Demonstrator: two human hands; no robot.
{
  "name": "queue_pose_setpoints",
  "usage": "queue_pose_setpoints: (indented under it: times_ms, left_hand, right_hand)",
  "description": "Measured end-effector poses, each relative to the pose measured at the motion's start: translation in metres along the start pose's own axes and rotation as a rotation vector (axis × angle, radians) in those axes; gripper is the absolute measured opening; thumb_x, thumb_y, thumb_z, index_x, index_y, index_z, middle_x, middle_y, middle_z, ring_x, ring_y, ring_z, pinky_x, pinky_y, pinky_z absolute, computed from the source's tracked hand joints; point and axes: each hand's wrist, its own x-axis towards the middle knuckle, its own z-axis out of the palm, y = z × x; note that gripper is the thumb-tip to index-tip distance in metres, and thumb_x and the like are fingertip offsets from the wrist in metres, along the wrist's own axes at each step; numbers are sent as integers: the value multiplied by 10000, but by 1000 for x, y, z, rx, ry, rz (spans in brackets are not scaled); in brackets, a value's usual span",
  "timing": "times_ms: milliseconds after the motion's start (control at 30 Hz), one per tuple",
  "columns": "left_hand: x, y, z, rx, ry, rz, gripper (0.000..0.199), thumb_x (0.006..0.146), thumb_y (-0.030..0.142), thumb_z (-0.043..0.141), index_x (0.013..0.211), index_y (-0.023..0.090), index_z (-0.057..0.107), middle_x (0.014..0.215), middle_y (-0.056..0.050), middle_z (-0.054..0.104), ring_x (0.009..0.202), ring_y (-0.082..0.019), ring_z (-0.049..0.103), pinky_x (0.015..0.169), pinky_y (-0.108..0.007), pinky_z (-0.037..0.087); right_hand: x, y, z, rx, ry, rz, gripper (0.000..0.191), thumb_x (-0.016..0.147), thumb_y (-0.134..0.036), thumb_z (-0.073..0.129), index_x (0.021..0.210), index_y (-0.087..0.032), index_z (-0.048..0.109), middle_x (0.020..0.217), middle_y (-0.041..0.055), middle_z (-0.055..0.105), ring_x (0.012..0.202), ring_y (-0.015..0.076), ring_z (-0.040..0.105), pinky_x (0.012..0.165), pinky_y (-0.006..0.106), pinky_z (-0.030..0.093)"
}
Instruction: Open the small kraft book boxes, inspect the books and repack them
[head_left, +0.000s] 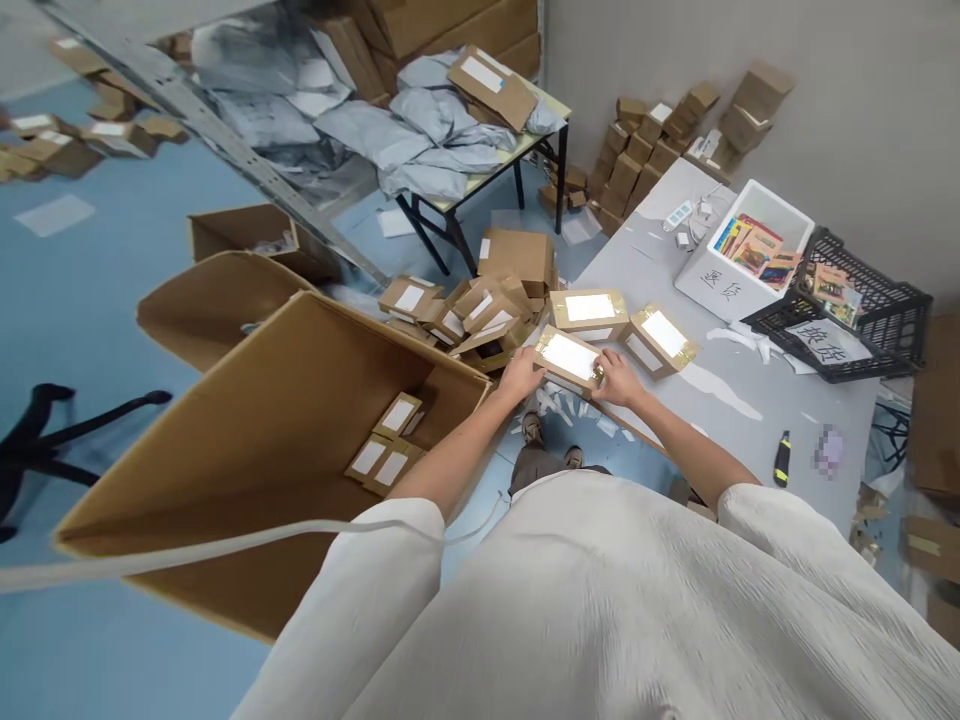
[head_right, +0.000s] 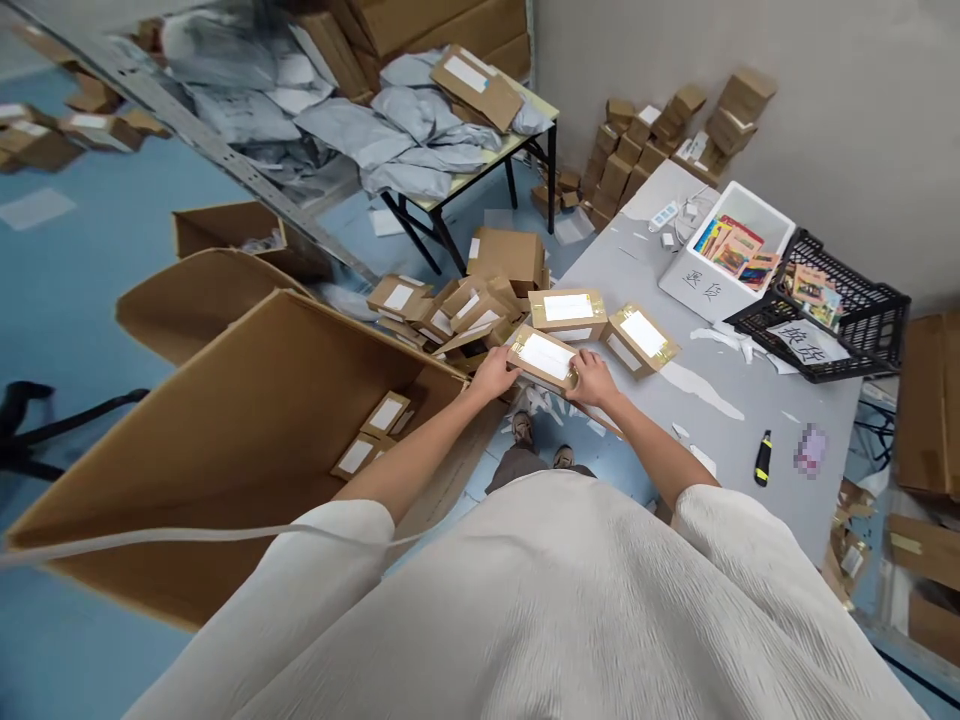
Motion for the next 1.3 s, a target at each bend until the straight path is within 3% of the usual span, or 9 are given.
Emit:
queue_pose_setpoints:
  times_ms: [167, 267, 400, 533, 667, 767, 933, 1100, 1300]
  left_hand:
    - [35, 11, 0, -31, -25, 72, 765, 945, 316, 771, 1646, 193, 491, 1582, -207, 586, 1491, -381, 605, 1272, -472, 485]
    - [56, 19, -4, -32, -51, 134, 862, 913, 330, 825, 1678, 205, 448, 1684, -220, 486, 1581, -410, 528, 1325, -504, 431]
    - [83, 28, -9, -38, -128, 211, 924, 876, 321, 881, 1683, 201, 446, 1831, -244, 266, 1644, -459, 457, 1340, -543, 419]
    - [103, 32, -11, -33, -207, 264, 894, 892, 327, 883, 1676, 203, 471, 1876, -242, 167, 1652, -469, 451, 1341, -549, 433]
    - [120, 35, -11, 2, -225, 282, 835, 941, 318, 834, 1687, 219, 471, 1881, -223, 167, 1619, -480, 485, 1316, -561, 458]
    - [132, 38, -10, 37, -187, 271, 741, 1008, 328, 746, 1690, 231, 472, 1827, -224, 270, 1537, -477, 560, 1266, -578, 493]
    - [136, 47, 0, 38, -194, 280, 634, 1075, 428, 658, 1654, 224, 502, 1546, -209, 511, 1361, -405, 670, 1164, -498, 558]
    - [126, 55, 11, 141, -232, 341, 978, 916, 547, 854, 1708, 187, 408, 1630, -224, 417, 1440, -445, 601, 1216, -499, 494]
    - [140, 74, 11, 288, -304, 378, 1231, 796, 599, 921, 1765, 161, 302, 1762, -271, 307, 1555, -519, 491, 1258, -522, 421]
  right_hand:
    - [14, 14, -2, 11, -54, 100, 645, 868, -447, 853, 1439, -235, 638, 1634, 198, 560, 1487, 438, 514, 1200, 544, 485]
    - [36, 20, -15, 29, -37, 145, 599, 973, -478, 750, 1500, -221, 627, 1658, 211, 563, 1518, 429, 506, 1232, 567, 460]
    - [79, 29, -36, -4, 85, 312, 666, 1028, -345, 579, 1673, -189, 515, 1823, 215, 400, 1651, 444, 370, 1312, 643, 359]
    - [106, 36, -44, -12, -3, 362, 903, 935, -235, 590, 1803, -215, 340, 1888, 157, 324, 1740, 427, 229, 1369, 678, 244]
    - [105, 37, -38, -46, 2, 382, 908, 928, -247, 601, 1796, -162, 350, 1828, 194, 417, 1718, 428, 260, 1395, 672, 172]
    - [103, 39, -36, -73, 26, 421, 807, 978, -270, 556, 1756, -108, 415, 1770, 242, 463, 1663, 435, 343, 1387, 660, 205]
    - [107, 50, -34, -92, -7, 474, 675, 1070, -375, 463, 1702, -142, 502, 1866, 221, 326, 1703, 439, 282, 1356, 678, 244]
    - [98, 54, -28, -97, -24, 484, 740, 1124, -498, 366, 1793, -182, 381, 1910, 182, 256, 1723, 422, 263, 1323, 653, 291]
    - [71, 53, -27, -94, 30, 513, 733, 1141, -546, 346, 1797, -223, 395, 1857, 197, 369, 1629, 439, 362, 1261, 657, 326]
